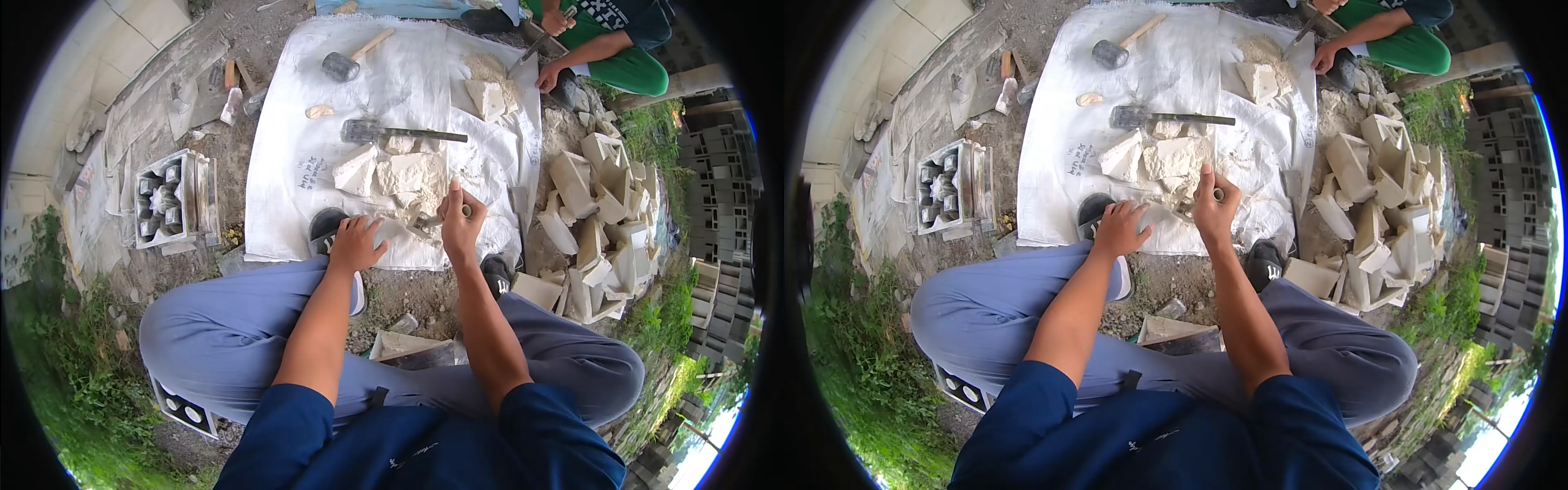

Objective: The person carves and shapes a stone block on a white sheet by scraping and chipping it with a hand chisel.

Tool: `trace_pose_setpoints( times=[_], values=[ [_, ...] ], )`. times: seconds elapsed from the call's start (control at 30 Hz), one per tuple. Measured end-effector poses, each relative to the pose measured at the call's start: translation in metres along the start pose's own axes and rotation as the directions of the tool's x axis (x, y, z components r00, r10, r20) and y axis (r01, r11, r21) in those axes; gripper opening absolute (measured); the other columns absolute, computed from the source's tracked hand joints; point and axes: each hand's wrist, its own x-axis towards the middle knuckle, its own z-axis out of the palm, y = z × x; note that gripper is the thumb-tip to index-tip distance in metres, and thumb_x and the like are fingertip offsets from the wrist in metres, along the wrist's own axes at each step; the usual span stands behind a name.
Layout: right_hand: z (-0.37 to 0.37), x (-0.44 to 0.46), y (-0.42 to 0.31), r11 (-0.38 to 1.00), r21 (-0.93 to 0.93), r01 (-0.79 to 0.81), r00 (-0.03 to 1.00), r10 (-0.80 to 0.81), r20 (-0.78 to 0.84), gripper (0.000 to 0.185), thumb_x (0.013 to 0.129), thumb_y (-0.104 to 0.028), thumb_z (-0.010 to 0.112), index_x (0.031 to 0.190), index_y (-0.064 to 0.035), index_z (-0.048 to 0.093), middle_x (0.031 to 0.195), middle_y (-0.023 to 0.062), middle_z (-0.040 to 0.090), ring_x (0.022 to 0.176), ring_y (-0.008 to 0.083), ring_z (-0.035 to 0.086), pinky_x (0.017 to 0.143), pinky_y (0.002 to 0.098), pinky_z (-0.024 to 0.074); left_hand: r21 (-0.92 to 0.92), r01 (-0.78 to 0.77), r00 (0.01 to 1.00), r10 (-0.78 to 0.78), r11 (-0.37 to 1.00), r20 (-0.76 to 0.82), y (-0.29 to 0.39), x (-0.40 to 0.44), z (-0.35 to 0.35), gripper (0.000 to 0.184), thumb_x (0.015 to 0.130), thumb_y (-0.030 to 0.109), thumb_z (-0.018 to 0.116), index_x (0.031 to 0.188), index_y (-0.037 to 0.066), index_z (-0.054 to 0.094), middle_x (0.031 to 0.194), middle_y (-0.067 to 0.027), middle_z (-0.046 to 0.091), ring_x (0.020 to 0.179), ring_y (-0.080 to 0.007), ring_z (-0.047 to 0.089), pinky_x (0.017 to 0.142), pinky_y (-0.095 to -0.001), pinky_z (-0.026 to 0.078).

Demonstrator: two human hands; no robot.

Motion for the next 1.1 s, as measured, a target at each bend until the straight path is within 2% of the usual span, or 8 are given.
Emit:
trace_pose_setpoints(
  times=[0.2,0.37,0.57,0.7,0.77,0.9,1.03,1.1],
  values=[
    [-0.006,0.014,-0.068,0.996,0.089,0.003,0.989,-0.017,0.149,0.052,0.105,-0.024,0.056,0.058,-0.0050,0.047,0.053,-0.0030,0.040,0.048,0.0064,0.033,0.046,0.0273,0.0275,0.009,0.013,1.000,-0.014,1.000,0.012,0.003,-0.003,0.006,0.056,0.091,0.044,0.062,0.137,0.012,0.058,0.126,-0.0167,0.060,0.124,-0.0314,0.053,0.107,-0.0463,0.035],
    [-0.010,-0.002,0.061,0.988,-0.095,0.119,0.990,-0.111,0.084,0.050,0.103,-0.024,0.059,0.061,0.0006,0.046,0.054,-0.0051,0.039,0.055,0.0053,0.033,0.047,0.0307,0.0240,0.001,-0.001,1.000,0.001,1.000,0.007,0.005,-0.003,0.001,0.056,0.091,0.044,0.063,0.136,0.012,0.058,0.125,-0.0164,0.060,0.124,-0.0316,0.053,0.106,-0.0465,0.035],
    [-0.009,-0.002,0.012,0.999,0.046,-0.016,1.000,0.015,0.015,0.049,0.102,-0.025,0.060,0.063,0.0013,0.049,0.056,-0.0059,0.038,0.057,0.0045,0.030,0.048,0.0303,0.0222,0.010,-0.011,1.000,0.011,1.000,-0.015,0.001,-0.004,0.007,0.055,0.090,0.042,0.064,0.136,0.012,0.059,0.124,-0.0163,0.061,0.119,-0.0321,0.056,0.106,-0.0470,0.036],
    [-0.011,-0.002,-0.042,0.995,-0.045,0.093,0.985,-0.086,0.149,0.051,0.104,-0.022,0.057,0.058,-0.0038,0.044,0.054,-0.0028,0.041,0.050,0.0057,0.033,0.046,0.0279,0.0244,0.002,0.004,1.000,-0.004,1.000,0.003,0.002,-0.003,0.006,0.055,0.090,0.042,0.064,0.136,0.011,0.059,0.124,-0.0167,0.060,0.121,-0.0317,0.055,0.107,-0.0469,0.036],
    [-0.011,0.001,-0.053,0.998,0.062,0.000,0.991,-0.009,0.132,0.051,0.104,-0.021,0.057,0.058,-0.0041,0.043,0.054,-0.0028,0.042,0.049,0.0061,0.034,0.046,0.0278,0.0250,0.028,0.003,1.000,-0.002,1.000,-0.024,0.003,-0.003,0.008,0.055,0.090,0.042,0.064,0.135,0.011,0.059,0.125,-0.0170,0.060,0.121,-0.0315,0.055,0.107,-0.0472,0.036],
    [-0.011,-0.006,0.051,0.995,-0.064,0.074,0.997,-0.073,0.029,0.050,0.103,-0.023,0.059,0.060,-0.0004,0.048,0.052,-0.0024,0.043,0.052,0.0055,0.035,0.046,0.0296,0.0247,0.010,-0.007,1.000,0.007,1.000,-0.001,0.002,-0.003,0.007,0.055,0.090,0.043,0.064,0.136,0.012,0.058,0.126,-0.0163,0.060,0.123,-0.0312,0.054,0.107,-0.0471,0.036],
    [-0.011,-0.013,0.038,0.999,-0.025,0.026,0.999,-0.025,0.022,0.050,0.103,-0.023,0.058,0.059,-0.0005,0.050,0.052,-0.0027,0.043,0.051,0.0052,0.037,0.046,0.0291,0.0257,0.005,-0.029,0.999,0.029,1.000,-0.020,0.003,-0.007,0.010,0.055,0.088,0.044,0.064,0.131,0.010,0.062,0.120,-0.0150,0.061,0.118,-0.0309,0.056,0.105,-0.0478,0.036],
    [-0.016,-0.008,0.020,0.994,0.109,0.003,1.000,-0.001,-0.015,0.049,0.103,-0.023,0.059,0.059,-0.0016,0.051,0.053,-0.0040,0.044,0.051,0.0042,0.037,0.046,0.0275,0.0256,0.002,-0.017,0.999,0.017,1.000,-0.040,0.000,-0.002,0.011,0.055,0.089,0.044,0.064,0.131,0.009,0.062,0.119,-0.0150,0.061,0.117,-0.0308,0.056,0.105,-0.0480,0.036]
  ],
)
